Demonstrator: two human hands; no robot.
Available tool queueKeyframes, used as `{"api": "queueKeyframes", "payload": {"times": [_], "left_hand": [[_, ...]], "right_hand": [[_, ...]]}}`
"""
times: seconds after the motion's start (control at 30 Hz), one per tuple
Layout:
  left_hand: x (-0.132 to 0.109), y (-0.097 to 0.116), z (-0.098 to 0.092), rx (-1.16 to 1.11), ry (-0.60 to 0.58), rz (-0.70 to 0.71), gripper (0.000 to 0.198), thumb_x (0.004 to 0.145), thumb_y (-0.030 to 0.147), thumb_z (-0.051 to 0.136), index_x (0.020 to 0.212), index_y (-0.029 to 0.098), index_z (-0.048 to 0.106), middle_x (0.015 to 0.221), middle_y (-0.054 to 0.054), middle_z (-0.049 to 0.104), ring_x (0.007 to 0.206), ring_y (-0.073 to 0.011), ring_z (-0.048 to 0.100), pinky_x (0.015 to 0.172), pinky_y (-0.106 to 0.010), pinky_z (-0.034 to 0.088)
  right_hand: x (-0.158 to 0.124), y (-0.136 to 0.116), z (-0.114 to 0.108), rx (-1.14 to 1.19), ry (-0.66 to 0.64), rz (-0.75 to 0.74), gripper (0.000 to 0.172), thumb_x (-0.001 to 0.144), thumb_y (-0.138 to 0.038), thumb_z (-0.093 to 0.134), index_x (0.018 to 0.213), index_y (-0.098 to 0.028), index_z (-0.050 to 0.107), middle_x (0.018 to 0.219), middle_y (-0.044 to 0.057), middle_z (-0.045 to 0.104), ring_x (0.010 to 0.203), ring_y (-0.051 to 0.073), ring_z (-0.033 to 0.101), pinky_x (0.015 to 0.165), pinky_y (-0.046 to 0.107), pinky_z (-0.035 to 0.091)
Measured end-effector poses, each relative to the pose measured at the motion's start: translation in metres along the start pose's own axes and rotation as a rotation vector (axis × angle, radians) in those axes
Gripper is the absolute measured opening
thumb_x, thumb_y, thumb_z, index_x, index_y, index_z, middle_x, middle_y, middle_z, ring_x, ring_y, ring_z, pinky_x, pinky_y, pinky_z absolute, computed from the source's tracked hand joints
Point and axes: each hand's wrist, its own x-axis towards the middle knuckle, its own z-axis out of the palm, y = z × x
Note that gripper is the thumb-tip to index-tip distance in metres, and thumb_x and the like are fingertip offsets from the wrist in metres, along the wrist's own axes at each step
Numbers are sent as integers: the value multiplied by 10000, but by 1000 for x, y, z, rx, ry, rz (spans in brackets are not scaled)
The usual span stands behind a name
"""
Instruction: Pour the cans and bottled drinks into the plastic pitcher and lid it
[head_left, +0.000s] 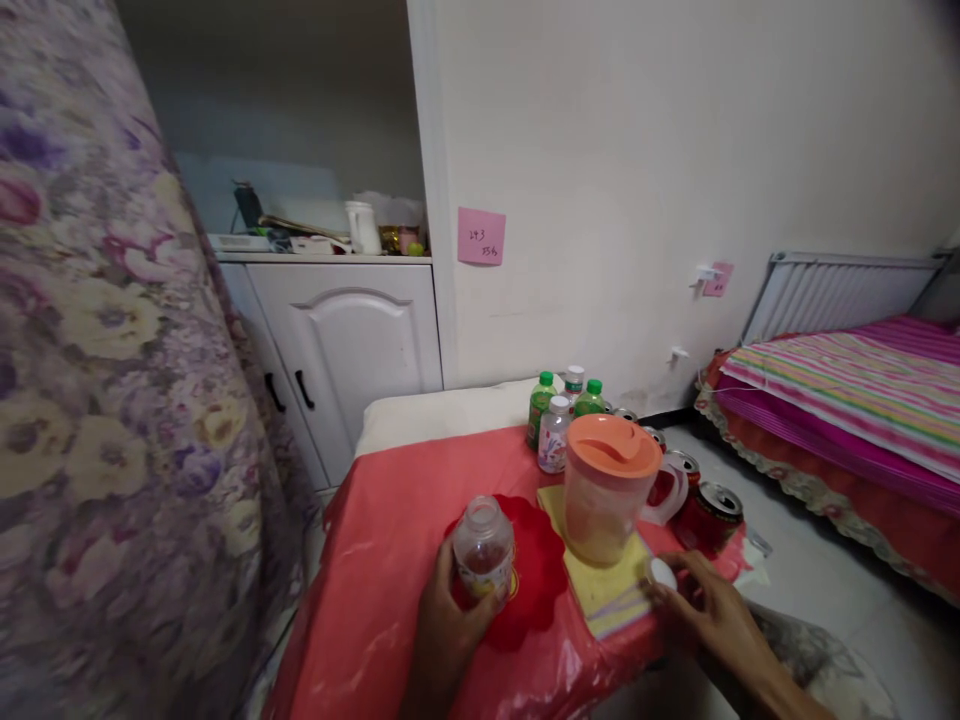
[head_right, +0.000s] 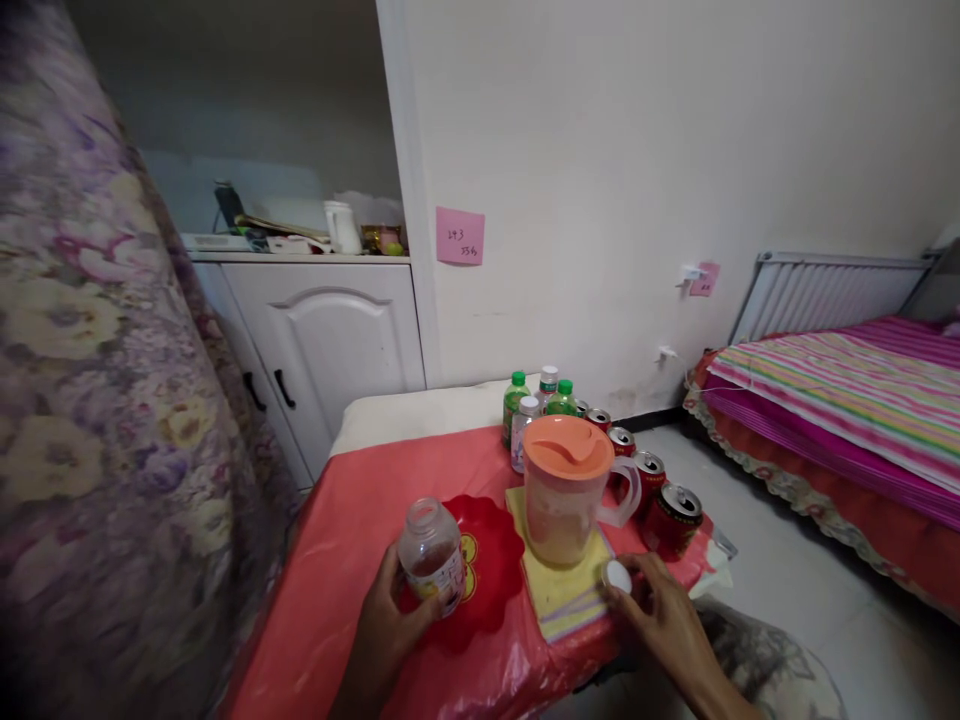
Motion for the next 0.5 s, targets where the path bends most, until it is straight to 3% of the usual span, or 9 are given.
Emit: {"api": "queueKeyframes", "payload": {"times": [0.2, 0.37, 0.5], "left_hand": [[-2, 3, 6, 42, 23, -16, 740, 575, 356, 812, 1255, 177, 581, 1272, -165, 716, 1208, -362, 652, 1033, -489, 509], [-1, -3, 7, 21, 19, 29, 714, 578, 305, 776, 1254, 177, 586, 1258, -160, 725, 1179, -355, 670, 1019, -493, 523], [0, -4, 6, 33, 8, 69, 706, 599, 309, 759, 1272, 182, 587, 1288, -152, 717, 1198, -345, 666, 1025, -487, 526]], "right_hand": [[-17, -78, 9, 137, -118, -174, 301, 851, -495, 659, 1045, -271, 712, 921, 48, 724, 814, 254, 673, 717, 356, 566], [13, -161, 21, 221, -152, -415, 336, 917, -406, 609, 1226, -281, 654, 1142, 81, 699, 1030, 261, 657, 872, 365, 555], [38, -209, 27, 193, -253, -562, 350, 955, -353, 572, 1286, -246, 608, 1158, 91, 669, 1079, 240, 631, 942, 381, 524]]}}
